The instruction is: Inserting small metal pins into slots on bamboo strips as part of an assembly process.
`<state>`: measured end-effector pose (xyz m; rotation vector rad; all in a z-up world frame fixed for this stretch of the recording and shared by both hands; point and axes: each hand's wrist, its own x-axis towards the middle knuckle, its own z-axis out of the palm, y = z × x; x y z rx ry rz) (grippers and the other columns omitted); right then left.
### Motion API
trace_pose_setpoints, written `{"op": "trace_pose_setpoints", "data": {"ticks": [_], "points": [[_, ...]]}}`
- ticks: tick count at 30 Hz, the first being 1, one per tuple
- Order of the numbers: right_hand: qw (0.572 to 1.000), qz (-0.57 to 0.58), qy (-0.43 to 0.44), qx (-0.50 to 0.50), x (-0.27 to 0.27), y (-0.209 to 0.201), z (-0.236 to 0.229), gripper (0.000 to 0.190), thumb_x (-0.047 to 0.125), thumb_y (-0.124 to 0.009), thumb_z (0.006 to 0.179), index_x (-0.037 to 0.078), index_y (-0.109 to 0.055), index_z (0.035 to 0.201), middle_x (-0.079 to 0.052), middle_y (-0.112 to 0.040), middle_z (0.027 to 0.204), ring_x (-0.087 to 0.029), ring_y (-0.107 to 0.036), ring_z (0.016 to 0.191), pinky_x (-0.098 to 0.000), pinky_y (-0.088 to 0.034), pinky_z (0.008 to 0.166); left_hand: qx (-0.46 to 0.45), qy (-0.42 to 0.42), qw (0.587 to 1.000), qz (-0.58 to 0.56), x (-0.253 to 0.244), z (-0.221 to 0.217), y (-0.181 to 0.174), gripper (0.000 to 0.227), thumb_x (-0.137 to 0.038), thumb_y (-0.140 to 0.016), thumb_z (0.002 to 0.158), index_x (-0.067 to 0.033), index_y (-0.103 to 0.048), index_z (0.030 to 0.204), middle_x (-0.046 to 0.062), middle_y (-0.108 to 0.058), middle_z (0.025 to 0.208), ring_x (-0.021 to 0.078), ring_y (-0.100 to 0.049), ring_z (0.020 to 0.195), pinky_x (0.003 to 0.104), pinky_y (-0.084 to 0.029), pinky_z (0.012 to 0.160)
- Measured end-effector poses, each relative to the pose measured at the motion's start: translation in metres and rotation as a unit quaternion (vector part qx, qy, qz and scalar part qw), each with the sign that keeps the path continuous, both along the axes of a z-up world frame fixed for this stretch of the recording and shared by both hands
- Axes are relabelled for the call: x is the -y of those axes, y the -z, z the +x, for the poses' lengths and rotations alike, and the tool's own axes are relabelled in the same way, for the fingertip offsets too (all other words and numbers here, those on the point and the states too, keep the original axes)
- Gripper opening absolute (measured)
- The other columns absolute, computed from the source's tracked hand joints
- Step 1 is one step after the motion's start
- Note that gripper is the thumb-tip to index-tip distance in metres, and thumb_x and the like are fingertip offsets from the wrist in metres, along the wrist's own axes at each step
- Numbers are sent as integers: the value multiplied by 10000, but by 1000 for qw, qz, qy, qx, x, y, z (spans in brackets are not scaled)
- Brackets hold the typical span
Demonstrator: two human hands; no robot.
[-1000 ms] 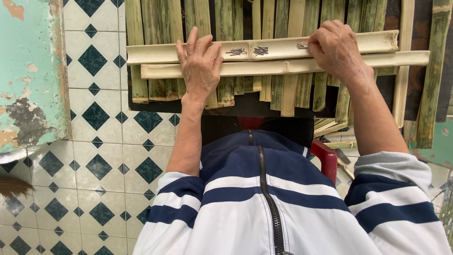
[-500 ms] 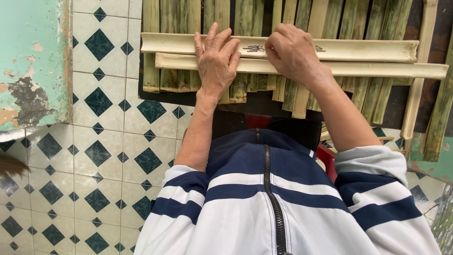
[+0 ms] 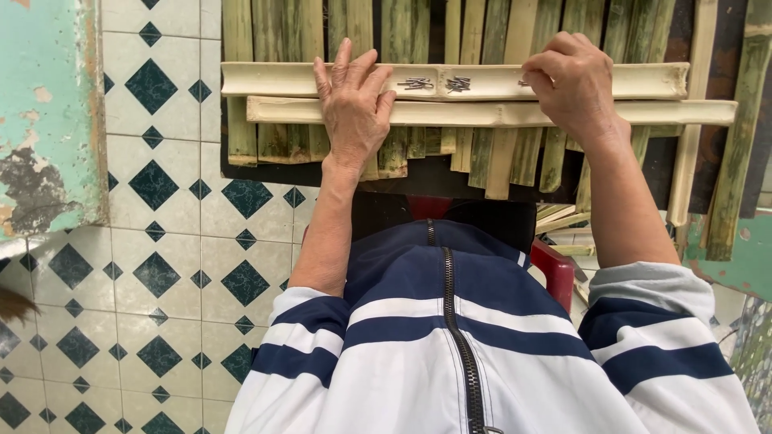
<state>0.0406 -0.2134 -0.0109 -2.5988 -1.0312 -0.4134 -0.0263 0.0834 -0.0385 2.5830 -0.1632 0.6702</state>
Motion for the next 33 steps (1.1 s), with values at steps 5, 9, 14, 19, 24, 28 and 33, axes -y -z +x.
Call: {"op": "trace_pose_setpoints", "data": {"ticks": [5,9,14,19,24,28,33], "points": [[999,-39,8,-8,12,8,-1,75,116,-722,901,73,-700,843,-46,-584,766,-157,-504,684,-268,-432,582,6,32,999,-8,30,10,-13,204,-152,-715,739,-141,-650,932,52,-580,1091,293,-343,1200,594,-91,1014],[995,-92,26,-26,13,8,-3,138,162,-644,935,70,-661,833,-53,-574,810,-172,-490,739,-289,-431,646,61,96,993,-12,73,20,-37,76,-116,-660,714,-116,-616,776,53,-565,799,249,-455,916,407,-258,904],[990,-133,36,-6,18,10,-3,155,166,-586,949,76,-579,823,-51,-516,810,-182,-458,740,-288,-397,628,80,165,982,44,118,42,-32,61,29,-582,688,-9,-567,642,54,-483,664,235,-408,772,343,-340,650],[994,-106,30,-6,28,7,-5,139,130,-620,939,65,-597,819,-60,-522,811,-199,-469,741,-298,-406,635,60,185,974,115,143,62,-12,214,177,-522,484,-26,-501,551,55,-413,646,242,-400,742,353,-314,555],[997,-72,20,3,33,12,-2,92,122,-683,894,78,-638,826,-44,-545,804,-185,-484,718,-284,-420,602,29,182,968,171,150,67,-9,228,165,-578,531,-54,-524,564,26,-416,605,213,-394,701,354,-323,580],[997,-77,16,9,32,11,-2,101,124,-667,903,70,-633,825,-47,-566,807,-176,-485,708,-276,-416,608,84,171,960,206,154,67,-8,181,80,-608,561,-82,-532,533,12,-412,594,222,-420,726,375,-342,580],[996,-86,24,11,29,13,0,109,167,-692,889,98,-640,822,-23,-557,791,-177,-487,720,-287,-401,574,49,188,965,177,144,66,-10,190,77,-534,684,-62,-488,563,47,-394,590,229,-392,686,354,-306,580]]}}
